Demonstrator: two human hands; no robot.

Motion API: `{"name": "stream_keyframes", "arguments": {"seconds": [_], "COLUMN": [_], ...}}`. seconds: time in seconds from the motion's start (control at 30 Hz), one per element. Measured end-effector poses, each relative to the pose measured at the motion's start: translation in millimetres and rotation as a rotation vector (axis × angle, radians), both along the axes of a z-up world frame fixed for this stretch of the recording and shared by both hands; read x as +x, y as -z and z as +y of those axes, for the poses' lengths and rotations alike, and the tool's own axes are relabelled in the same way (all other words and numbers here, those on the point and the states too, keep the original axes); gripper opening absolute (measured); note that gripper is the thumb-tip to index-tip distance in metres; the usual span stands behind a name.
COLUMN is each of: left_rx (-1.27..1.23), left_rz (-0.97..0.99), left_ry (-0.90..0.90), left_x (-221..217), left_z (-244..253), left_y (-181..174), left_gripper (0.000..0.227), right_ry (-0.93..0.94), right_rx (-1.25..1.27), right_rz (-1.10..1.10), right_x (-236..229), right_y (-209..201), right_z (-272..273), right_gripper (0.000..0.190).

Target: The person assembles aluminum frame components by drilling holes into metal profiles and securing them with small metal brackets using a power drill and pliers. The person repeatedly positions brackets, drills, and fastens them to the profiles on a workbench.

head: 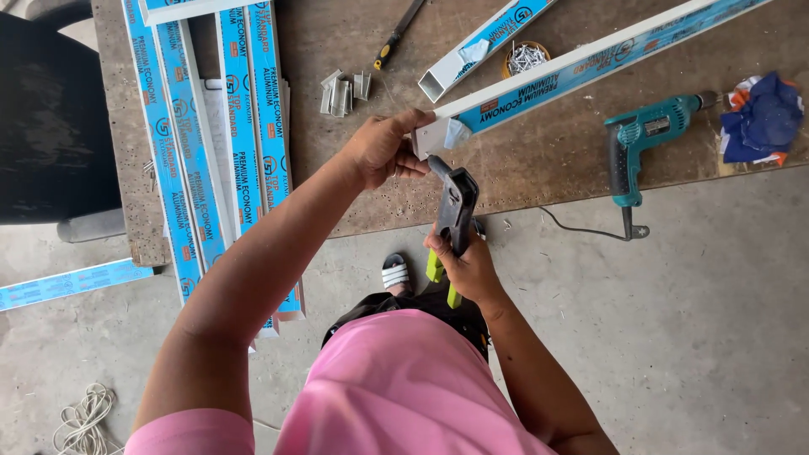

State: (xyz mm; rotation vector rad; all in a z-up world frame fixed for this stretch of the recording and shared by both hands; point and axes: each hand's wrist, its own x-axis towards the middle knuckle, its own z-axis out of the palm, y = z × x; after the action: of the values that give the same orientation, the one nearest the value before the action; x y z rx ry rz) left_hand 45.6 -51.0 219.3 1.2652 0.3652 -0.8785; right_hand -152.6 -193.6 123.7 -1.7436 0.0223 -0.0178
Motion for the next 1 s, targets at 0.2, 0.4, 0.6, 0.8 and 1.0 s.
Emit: {"name": "stream_keyframes", "arguments": {"seconds": [0.2,0.4,0.6,0.8,1.0], "left_rx": [0.006,-0.004,0.017,-0.038,-0.005], "left_rz": [-0.027,-0.036,-0.071,-0.064,-0.084], "left_ry": [0.018,0.002,-0.006,-0.059,-0.037], "left_x": [-7.3,-6.0,-7.2,-8.4,-8.0], "left_z": [3.3,5.7,7.4,6.6,7.5], "left_y": [-0.2,7.5,15.8,11.9,13.4], "left_gripper": [0.036,0.041,0.045,0.047,0.050], "right_ry": [0.111,0.195,-0.088,0.053,0.134], "right_rx": [-0.187,-0.355,-0.339,-0.233,-0.395], "right_rz": [0.083,0.181,0.315,0.134,0.243], "right_x": [6.8,11.0,15.3,10.5,25.8], "right_y": [-8.2,28.4,-46.9,-33.1,3.2], "right_z": [1.4,1.4,-17.0,-5.7,-4.3], "right_gripper": [0.033,0.047,0.044,0.031,0.049]}}
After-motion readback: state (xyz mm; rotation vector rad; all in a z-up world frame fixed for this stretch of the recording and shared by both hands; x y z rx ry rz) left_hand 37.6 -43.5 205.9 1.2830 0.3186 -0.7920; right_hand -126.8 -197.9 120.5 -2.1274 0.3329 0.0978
